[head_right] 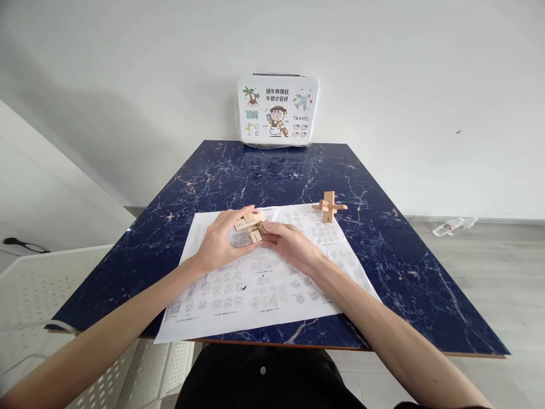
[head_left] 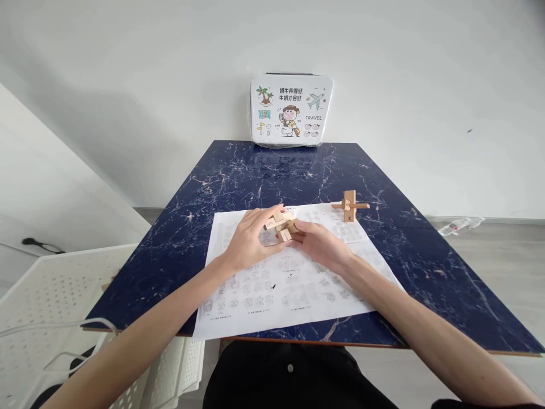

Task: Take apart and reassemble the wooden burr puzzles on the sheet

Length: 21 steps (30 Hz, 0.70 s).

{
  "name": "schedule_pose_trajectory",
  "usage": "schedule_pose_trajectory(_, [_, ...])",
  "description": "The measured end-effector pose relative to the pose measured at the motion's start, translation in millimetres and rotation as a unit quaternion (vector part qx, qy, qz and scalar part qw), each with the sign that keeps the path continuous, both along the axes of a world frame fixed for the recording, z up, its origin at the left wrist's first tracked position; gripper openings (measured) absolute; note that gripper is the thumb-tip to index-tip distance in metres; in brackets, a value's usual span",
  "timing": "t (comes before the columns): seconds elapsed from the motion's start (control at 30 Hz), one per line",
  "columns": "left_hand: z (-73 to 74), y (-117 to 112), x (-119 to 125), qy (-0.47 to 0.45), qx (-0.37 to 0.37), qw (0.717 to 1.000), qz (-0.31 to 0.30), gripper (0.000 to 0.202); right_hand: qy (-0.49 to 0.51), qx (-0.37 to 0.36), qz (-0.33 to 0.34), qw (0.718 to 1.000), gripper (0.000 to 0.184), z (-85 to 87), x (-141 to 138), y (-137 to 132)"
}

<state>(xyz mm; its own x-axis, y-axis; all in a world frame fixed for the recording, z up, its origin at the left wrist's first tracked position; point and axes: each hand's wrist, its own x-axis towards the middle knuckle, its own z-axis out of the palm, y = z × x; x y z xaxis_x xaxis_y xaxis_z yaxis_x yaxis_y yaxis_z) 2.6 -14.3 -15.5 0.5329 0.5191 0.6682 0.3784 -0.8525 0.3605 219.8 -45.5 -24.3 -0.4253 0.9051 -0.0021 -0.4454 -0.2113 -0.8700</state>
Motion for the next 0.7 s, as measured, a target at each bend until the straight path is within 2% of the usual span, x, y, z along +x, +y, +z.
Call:
schedule_pose_trajectory(0.13, [-2.7,1,2,-0.013,0.029,0.999,0.010,0.072,0.027,-0.005,-0.004,1.000,0.021,-3.2,-3,0])
schedule_pose_trajectory(0.37, [-5.2,-2,5,0.004,0.040,0.999,0.003,0.064,0.021,0.010,0.052,0.998,0.027,-7.3,-12,-5])
schedule_pose_trajectory(0.5, [-4.6,-2,5,0.003,0.024,1.000,-0.010,0.063,0.004,0.004,0.037,0.999,0.030,-4.3,-14,-7])
schedule_pose_trajectory(0.63, [-4.5,-2,3,-0.005,-0.011,1.000,0.009,0.064,-0.052,0.047,0.020,0.997,0.043,0.4,-15,-9])
schedule_pose_trajectory(0.7, [-3.9,-1,1,-0.023,-0.035,0.999,0.022,0.065,-0.092,0.073,-0.010,0.993,0.047,2.0,-15,-11])
